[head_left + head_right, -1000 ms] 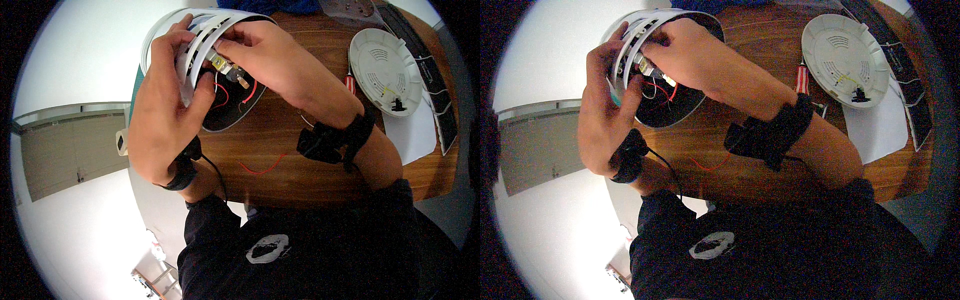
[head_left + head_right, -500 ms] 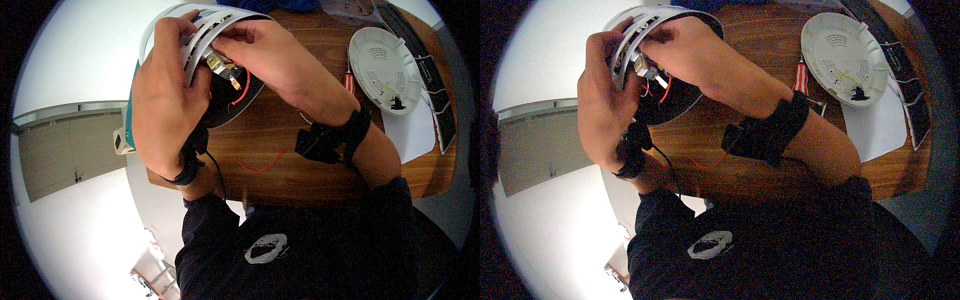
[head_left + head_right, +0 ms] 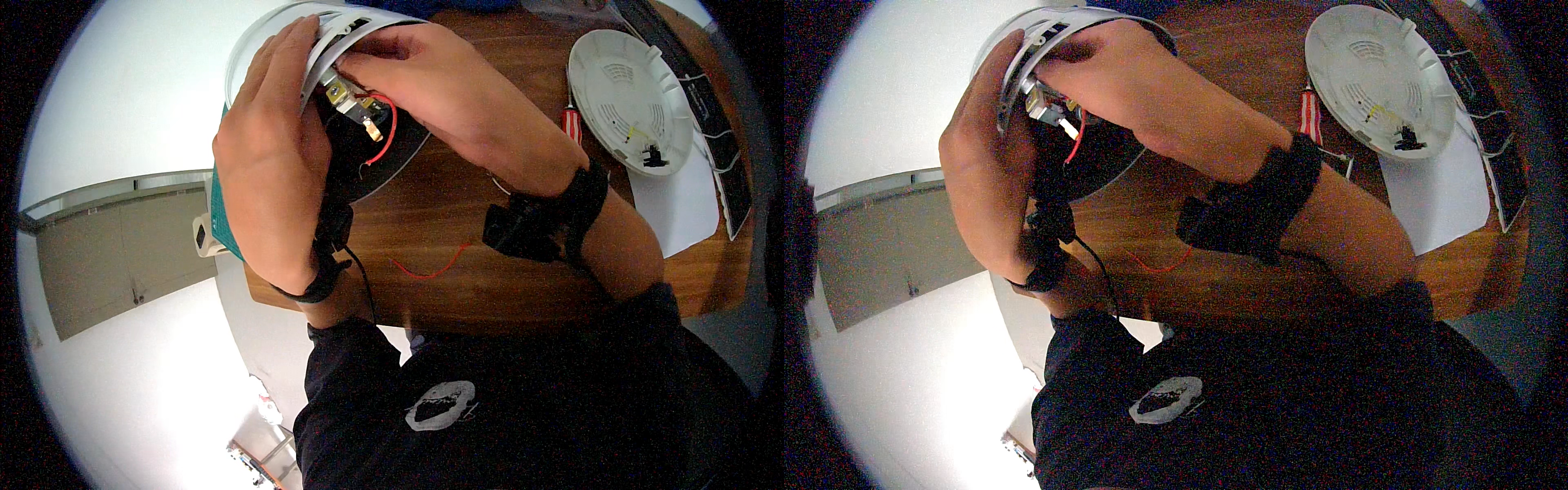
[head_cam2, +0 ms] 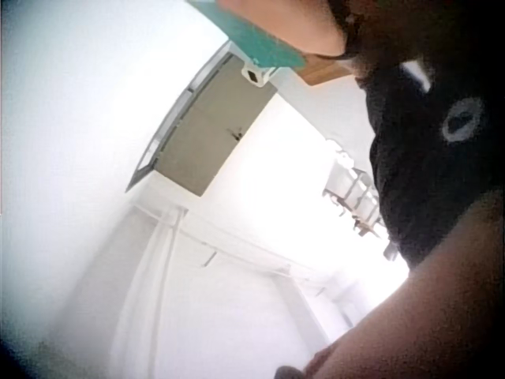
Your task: The person works on the internal wiring of a white ceiling light fixture, using a screwdriver to tighten connections and adjusting wires by hand. The person manipulates red and white wires and secures components inside the fixture housing.
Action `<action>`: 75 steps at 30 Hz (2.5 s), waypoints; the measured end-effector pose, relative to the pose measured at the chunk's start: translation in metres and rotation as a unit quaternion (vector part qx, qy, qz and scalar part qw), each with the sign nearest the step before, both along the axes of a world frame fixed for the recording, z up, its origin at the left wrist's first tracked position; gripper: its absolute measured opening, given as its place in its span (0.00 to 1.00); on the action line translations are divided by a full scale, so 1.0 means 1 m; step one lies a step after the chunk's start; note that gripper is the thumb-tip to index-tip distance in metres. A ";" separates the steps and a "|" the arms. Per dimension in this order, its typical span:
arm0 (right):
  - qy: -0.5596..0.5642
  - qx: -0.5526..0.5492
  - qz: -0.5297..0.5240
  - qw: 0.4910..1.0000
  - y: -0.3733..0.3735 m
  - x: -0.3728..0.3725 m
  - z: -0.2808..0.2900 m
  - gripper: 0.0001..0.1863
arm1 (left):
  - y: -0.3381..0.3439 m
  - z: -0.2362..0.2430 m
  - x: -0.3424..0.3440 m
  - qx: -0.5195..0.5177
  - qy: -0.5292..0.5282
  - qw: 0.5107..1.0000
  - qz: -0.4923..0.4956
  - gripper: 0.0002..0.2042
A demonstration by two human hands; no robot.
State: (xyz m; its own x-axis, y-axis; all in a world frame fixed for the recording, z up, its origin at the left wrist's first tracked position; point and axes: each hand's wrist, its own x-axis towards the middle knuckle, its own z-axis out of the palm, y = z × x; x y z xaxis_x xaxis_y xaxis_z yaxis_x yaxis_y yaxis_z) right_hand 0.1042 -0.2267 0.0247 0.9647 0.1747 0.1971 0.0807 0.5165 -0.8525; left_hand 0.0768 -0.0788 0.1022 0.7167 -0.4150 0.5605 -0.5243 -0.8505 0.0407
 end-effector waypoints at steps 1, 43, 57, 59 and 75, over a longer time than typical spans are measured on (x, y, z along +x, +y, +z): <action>0.002 0.006 0.005 1.000 -0.001 -0.001 0.001 0.12 | 0.000 -0.001 0.000 -0.005 0.003 1.000 0.008 0.30; -0.324 -0.320 -0.308 0.835 -0.025 0.007 -0.008 0.10 | 0.017 -0.009 0.017 -0.050 -0.020 0.999 -0.002 0.30; -0.553 -0.376 -0.354 0.654 -0.028 0.031 -0.020 0.14 | 0.018 0.002 0.011 -0.076 -0.003 0.997 -0.030 0.32; -0.553 -0.397 -0.353 0.642 -0.027 0.028 -0.015 0.15 | 0.026 0.002 0.015 -0.069 -0.019 0.996 -0.050 0.32; -0.595 -0.453 -0.373 0.548 -0.033 0.022 0.000 0.16 | 0.023 -0.002 0.015 -0.100 -0.026 0.993 -0.056 0.29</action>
